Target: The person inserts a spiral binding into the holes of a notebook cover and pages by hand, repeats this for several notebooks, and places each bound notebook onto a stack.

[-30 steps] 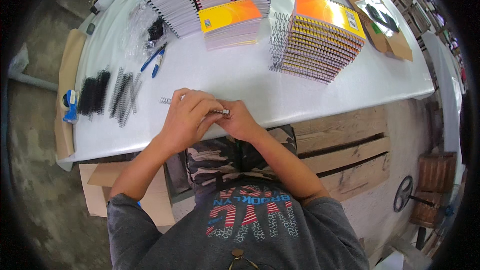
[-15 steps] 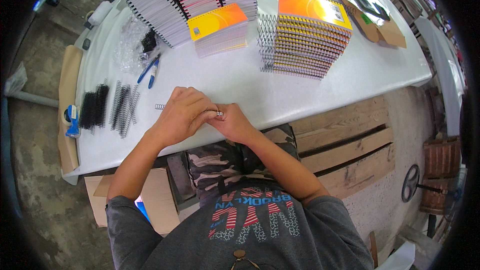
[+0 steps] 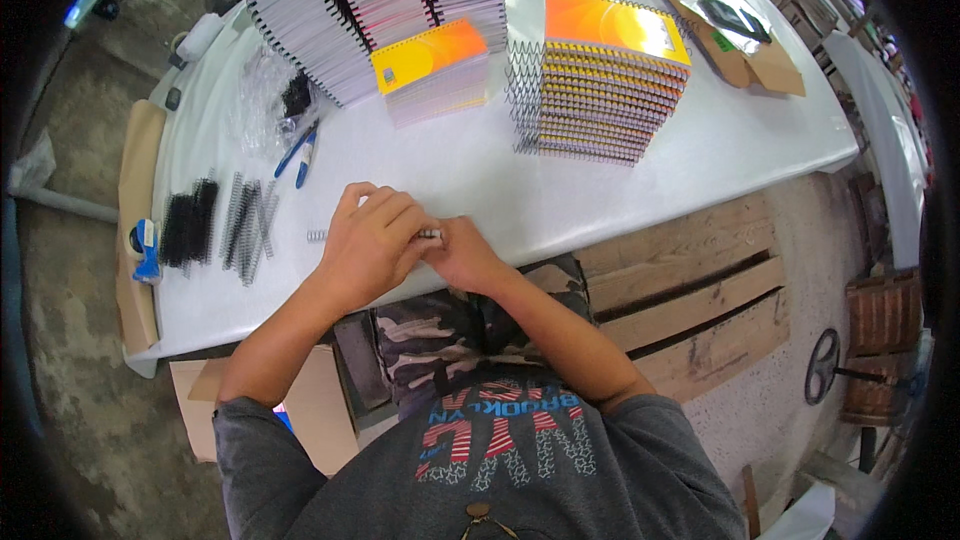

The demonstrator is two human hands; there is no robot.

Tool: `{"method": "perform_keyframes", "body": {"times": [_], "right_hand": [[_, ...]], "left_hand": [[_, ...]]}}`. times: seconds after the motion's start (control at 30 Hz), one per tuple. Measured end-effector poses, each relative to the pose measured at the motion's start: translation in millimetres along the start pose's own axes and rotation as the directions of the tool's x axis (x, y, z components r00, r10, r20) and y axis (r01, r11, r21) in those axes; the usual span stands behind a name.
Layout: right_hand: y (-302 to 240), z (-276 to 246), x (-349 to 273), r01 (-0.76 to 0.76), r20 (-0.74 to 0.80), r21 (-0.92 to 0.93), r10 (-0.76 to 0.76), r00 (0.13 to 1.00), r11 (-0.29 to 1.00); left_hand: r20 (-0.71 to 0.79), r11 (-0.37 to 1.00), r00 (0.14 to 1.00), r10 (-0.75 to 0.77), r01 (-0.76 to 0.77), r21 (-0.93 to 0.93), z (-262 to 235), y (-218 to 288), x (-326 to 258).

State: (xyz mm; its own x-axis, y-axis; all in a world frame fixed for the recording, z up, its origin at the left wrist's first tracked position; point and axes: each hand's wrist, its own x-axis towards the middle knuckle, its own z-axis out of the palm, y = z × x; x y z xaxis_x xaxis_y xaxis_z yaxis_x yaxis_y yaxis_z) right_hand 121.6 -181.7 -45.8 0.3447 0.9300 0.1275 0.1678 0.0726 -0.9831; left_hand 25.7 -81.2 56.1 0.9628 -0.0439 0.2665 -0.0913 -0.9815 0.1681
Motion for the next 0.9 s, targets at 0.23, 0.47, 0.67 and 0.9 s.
{"method": "perform_keyframes", "body": {"times": [0.23,0.47,0.67,0.9], "right_hand": [[-12,-17,-10,0.07,-0.009,0.14,-0.069,0.998,0.988],[-90,-110,-33,0.491,-0.273,-0.488,-0.661,0.699,0.722],[-125,-237,-13,0.504,-0.343,-0.521,-0.709,0.616,0.689],[-73,-225,2,0.328,-0.706,-0.339,-0.469,0.531,0.882]], "left_hand": [[-0.038,0.996,0.996,-0.082,0.083,0.032,-15,20,19],[-0.265,0.986,0.955,-0.132,0.099,-0.135,-70,46,85],[-0.675,0.976,0.71,0.201,-0.206,0.074,-28,11,179],[-0.8,0.9,0.463,-0.382,-0.013,-0.436,46,5,200]]}}
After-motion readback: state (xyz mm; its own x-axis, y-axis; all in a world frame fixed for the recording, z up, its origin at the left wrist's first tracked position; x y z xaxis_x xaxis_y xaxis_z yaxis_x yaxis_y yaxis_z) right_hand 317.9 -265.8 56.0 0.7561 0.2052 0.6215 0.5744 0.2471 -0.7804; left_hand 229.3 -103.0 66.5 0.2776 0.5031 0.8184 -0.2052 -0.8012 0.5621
